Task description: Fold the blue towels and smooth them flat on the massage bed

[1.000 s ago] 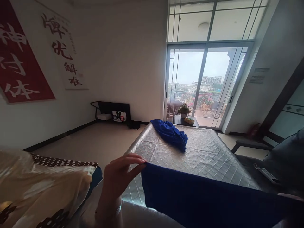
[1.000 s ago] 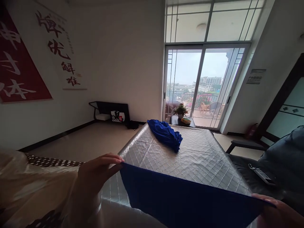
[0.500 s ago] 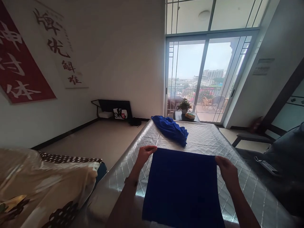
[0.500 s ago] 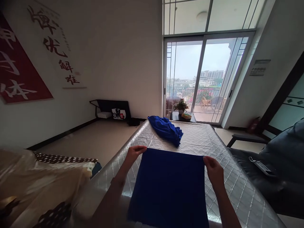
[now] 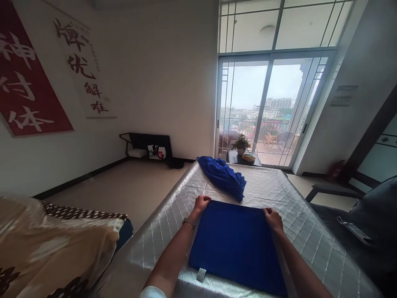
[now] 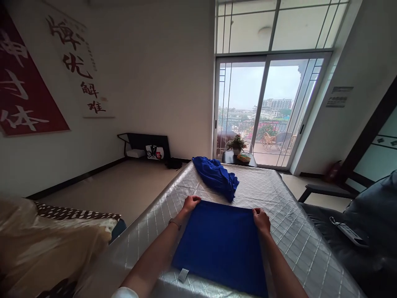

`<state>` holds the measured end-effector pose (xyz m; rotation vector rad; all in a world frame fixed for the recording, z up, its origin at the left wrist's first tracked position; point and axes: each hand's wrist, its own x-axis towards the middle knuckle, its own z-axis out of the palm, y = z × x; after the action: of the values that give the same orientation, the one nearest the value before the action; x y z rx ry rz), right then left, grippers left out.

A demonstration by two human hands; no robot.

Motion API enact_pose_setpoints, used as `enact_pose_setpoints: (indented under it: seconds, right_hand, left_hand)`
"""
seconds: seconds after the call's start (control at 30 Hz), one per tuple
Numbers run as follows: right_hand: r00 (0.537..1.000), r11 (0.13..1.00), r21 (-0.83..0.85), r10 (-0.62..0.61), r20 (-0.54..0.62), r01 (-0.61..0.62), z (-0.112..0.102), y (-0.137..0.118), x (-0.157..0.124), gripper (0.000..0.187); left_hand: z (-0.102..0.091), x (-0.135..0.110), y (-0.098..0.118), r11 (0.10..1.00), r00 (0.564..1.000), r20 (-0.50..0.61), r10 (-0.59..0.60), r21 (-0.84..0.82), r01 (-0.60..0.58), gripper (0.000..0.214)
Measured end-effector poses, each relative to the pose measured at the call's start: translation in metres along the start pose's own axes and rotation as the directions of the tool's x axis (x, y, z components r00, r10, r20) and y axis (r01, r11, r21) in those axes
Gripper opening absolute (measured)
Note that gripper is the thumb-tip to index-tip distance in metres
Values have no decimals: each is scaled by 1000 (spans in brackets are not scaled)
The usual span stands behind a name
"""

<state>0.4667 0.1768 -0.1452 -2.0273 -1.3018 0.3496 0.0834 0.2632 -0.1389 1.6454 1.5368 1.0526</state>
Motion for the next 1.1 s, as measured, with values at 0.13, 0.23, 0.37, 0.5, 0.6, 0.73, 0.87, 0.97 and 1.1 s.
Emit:
enact_pose_setpoints:
  seconds: [0.13,0.23,0.37,0.5,0.6,0.73,0.87,0.97,1.1]
  right_hand:
    - [1000,988,-157,-3,-4,2,8,0,1,36]
    - [999,965,-261,-45,-20,38,12,-4,-4,36]
    - [992,925,-368,-119,-33,98,12,-11,-14,42]
    - [971,880,-418,-237,23,224,18,-18,-31,49]
    - [950,813,-491,-274,149,312,30,-20,-42,57]
    - [942,757,-566,-214,258,327,41,-16,-47,64]
    - [932,738,-576,-214,294,351,40,-10,-45,62]
    - [935,741,-579,-204,291,341,39,-11,-43,63]
    - [943,755,-575,-183,277,315,40,-15,-43,65]
  left_hand:
    - [12,1,-4,995,1000,-26,9,95,-6,20]
    - [15,0,-6,987,999,-35,4,160,2,21]
    - [7,0,-2,968,999,-36,-5,252,14,18]
    - [10,-9,17,936,993,-72,96,346,-65,25]
    - [45,-30,44,905,975,-7,223,372,-204,27]
    - [127,-70,78,721,814,305,494,380,-580,35]
    - [186,-95,86,633,767,397,504,435,-641,54]
    - [184,-94,75,673,840,346,418,503,-542,63]
    - [134,-77,49,704,925,262,274,600,-379,74]
